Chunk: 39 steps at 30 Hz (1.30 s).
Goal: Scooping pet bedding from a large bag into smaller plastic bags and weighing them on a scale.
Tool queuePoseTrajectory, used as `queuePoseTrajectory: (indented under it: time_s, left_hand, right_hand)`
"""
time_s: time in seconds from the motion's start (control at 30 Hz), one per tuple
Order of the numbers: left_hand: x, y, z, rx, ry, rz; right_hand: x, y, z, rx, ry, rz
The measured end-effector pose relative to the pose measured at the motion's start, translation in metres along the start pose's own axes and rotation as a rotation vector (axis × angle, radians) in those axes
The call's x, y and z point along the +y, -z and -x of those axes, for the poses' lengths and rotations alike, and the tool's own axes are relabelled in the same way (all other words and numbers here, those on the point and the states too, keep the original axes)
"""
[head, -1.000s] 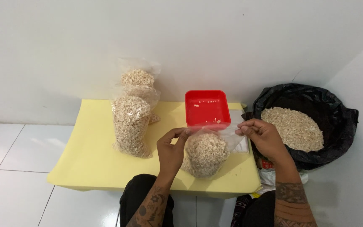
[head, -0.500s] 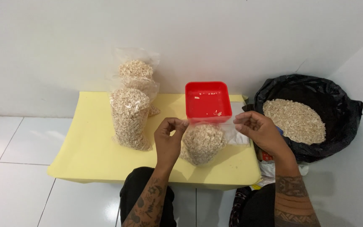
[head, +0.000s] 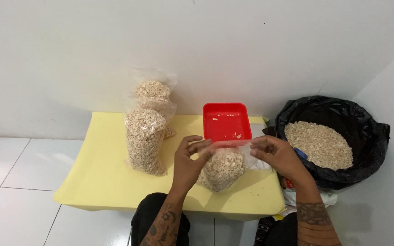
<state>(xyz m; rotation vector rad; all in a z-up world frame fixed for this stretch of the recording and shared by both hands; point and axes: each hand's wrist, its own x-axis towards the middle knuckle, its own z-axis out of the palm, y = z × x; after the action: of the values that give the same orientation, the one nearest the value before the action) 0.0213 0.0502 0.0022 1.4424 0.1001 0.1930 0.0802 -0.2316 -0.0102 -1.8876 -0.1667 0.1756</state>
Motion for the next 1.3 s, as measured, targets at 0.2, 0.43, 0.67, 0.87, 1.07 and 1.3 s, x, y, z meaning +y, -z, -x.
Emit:
queuePoseTrajectory:
  time_s: [0.2,0.43,0.67,0.87,1.07,1.3]
  left_hand:
    - [-0.011,-0.002,0.005,-0.158,0.045,-0.202]
    - [-0.008,-0.003,0.007,-0.088,0.029,-0.214]
    - [-0.017,-0.006,0.003,-0.040,-0.016,-0.199]
    - [-0.011,-0.008,0.004,0.014,-0.034,-0.166]
    - [-0.014,-0.006,0.004,0.044,-0.080,-0.201]
    - [-0.001,-0.006,0.006,0.076,-0.048,-0.209]
  right_hand:
    - [-0.009,-0.006,0.003,-0.043,-0.006,0.071]
    - [-0.006,0.001,0.004,-0.022,-0.004,0.037]
    - [-0.012,0.005,0.005,0.061,0.007,-0.022]
    - [-0.008,0.005,0.004,0.067,0.005,-0.006]
    - [-0.009,0.005,0.004,0.098,0.007,0.028]
    - [-0.011,0.004,0.004,0.077,0.010,0.034]
